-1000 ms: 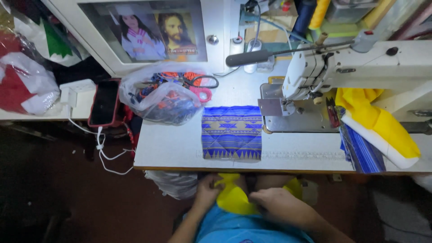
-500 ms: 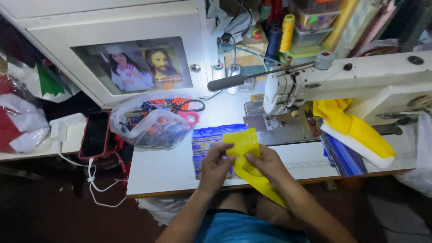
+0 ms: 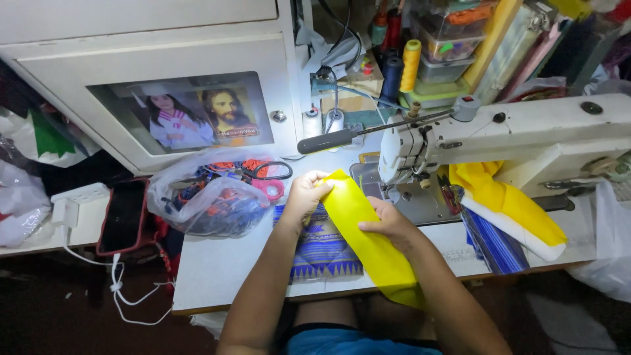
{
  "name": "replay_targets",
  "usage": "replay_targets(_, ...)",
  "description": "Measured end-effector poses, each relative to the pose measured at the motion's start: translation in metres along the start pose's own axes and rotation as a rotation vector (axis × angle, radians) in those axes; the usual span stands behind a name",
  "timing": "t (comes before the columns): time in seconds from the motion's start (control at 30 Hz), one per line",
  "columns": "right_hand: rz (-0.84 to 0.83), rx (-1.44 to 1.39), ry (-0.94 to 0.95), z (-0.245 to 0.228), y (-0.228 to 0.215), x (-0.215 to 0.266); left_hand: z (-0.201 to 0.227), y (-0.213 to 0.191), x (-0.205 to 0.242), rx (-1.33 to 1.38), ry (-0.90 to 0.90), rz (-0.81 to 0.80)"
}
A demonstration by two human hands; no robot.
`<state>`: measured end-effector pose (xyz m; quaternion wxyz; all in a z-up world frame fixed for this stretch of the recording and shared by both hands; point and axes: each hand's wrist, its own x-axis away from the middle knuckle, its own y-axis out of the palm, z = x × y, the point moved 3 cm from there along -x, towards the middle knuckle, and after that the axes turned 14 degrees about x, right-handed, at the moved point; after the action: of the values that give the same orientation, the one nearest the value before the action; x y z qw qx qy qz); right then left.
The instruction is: Cutting out fabric patterns and organizing various fabric pieces for a sewing project at a workstation.
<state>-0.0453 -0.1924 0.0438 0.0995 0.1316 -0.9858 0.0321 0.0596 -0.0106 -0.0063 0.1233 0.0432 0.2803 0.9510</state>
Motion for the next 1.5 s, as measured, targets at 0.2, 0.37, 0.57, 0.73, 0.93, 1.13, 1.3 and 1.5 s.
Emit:
replay_targets(0.2,-0.003,-0.156,0.036,0.034,-0.017,-0.021,-0.019,-0.019,-0.019,0.11,-0.01,0.021)
replay_targets(0.37,0.037,0.123,0.041,0.052,-0.034,-0.023,-0.022,-0.029,-0.028,0.036,0.072,-0.094)
replay_targets(0.57,0.471,1.228,-0.436,0.053,-0.027,0.0,-0.006,-0.022,-0.022,-0.09,0.189,-0.226)
replay_targets(0.73,0.528,1.409,-0.433,0.07,-0.028,0.004,0.004,-0.017,-0.012,-0.202,0.163,-0.346)
replay_targets(0.93,0.593,1.469,-0.498,0.075,-0.033,0.001,0.01,-0.013,-0.006,-0.202,0.142,-0.35)
replay_targets(1.13,0.245,0.479,0.178,0.05,-0.039,-0.014,0.003,-0.014,-0.01,-0.082,0.033,-0.126)
replay_targets(1.3,0.124,-0.169,0.129,0.025,-0.03,-0.02,0.035,0.01,0.002,0.016,0.047,-0.01)
replay_targets(1.5,-0.031,-0.241,0.122,0.035,-0.03,-0.027,0.031,0.003,0.003,-0.221,0.013,-0.042)
